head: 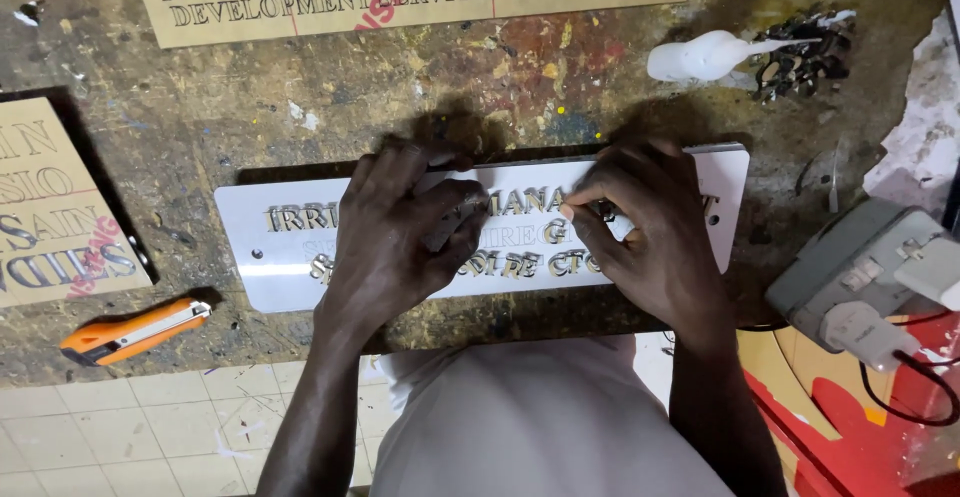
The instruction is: Gluing individual letters onto a sign board to create text
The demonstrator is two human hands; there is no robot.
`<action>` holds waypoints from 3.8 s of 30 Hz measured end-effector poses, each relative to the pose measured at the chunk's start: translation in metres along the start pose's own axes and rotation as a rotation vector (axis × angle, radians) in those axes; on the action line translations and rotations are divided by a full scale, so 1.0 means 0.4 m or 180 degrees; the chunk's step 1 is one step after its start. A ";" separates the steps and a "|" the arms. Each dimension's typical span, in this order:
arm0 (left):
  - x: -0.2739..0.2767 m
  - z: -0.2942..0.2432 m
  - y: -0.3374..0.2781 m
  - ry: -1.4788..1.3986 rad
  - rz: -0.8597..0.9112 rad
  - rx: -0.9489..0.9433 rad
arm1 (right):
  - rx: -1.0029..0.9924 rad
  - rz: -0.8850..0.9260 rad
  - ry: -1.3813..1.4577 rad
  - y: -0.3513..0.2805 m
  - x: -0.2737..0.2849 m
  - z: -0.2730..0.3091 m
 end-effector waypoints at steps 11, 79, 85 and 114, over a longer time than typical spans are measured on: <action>0.009 -0.016 -0.002 0.0259 0.0067 -0.0223 | 0.0030 -0.0022 0.0001 -0.005 -0.003 -0.006; -0.015 -0.014 -0.007 0.0309 -0.0054 -0.0111 | -0.0006 0.0078 0.0154 -0.009 -0.017 -0.023; -0.003 -0.017 -0.006 0.0046 -0.0315 -0.0062 | 0.0436 -0.0173 0.0076 -0.021 -0.011 -0.044; 0.005 -0.022 -0.007 0.0001 -0.0094 -0.0338 | -0.0250 -0.1287 0.0049 -0.081 0.154 -0.154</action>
Point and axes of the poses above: each hand's wrist, its own y-axis towards the middle knuckle, its own x-axis out of the back of the hand, z = x × y, the point moved 5 cm from there along y, towards the middle knuckle, and after that the axes turned 1 degree about y, right-handed, at the moved point
